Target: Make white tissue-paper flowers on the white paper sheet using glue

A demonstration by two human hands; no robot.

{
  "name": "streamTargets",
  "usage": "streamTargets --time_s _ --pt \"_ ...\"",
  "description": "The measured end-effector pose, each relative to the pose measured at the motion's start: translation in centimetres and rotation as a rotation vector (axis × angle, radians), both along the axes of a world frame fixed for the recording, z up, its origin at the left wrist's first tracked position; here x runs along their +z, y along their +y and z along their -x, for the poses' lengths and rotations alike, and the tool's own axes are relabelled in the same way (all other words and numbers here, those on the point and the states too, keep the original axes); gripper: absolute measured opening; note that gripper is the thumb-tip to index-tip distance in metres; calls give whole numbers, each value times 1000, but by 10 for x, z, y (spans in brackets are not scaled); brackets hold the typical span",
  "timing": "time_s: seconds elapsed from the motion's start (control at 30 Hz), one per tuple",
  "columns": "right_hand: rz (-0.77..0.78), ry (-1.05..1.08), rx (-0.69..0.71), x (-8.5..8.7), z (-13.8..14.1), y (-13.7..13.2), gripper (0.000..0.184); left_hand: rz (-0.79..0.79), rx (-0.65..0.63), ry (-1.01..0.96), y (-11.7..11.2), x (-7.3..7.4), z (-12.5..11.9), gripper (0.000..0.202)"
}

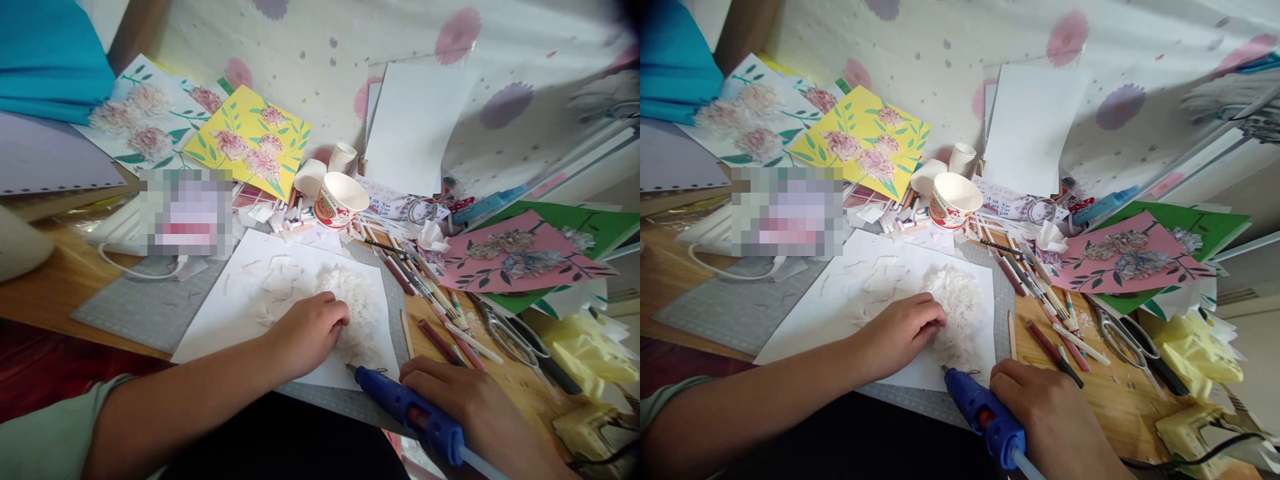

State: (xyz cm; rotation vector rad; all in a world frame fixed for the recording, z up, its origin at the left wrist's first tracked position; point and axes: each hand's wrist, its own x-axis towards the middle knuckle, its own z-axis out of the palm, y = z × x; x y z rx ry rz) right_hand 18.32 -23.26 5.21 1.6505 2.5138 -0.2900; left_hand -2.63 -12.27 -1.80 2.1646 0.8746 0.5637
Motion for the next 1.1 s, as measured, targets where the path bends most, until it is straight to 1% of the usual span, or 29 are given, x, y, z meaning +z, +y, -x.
streamTargets --time_s 0.07,0.2,0.3,0.37,0.43,0.57,0.63,0.8,0.93,1.1 --pt "26 -19 27 -2 1 1 10 28 58 -84 0 1 1 19" --pt "-30 -28 33 -7 2 5 16 109 183 -197 3 3 3 13" --pt "31 5 5 -5 4 8 12 201 220 -214 5 3 3 12" --pt "84 18 -20 -2 7 10 8 242 223 -212 6 2 3 11" --pt "103 -3 -28 1 9 12 8 267 218 -213 6 2 3 12" --pt "42 -72 -18 0 11 17 8 289 209 -213 6 -1 3 12" --pt "29 -71 -37 -2 11 20 9 282 202 -212 6 -3 3 13" --pt "80 -33 -20 -2 11 25 8 263 205 -191 6 -3 4 13" --pt "27 -39 -21 -3 10 27 13 270 202 -184 7 -2 3 14" --pt "46 -52 -63 -2 5 24 15 274 197 -192 7 -3 3 13"
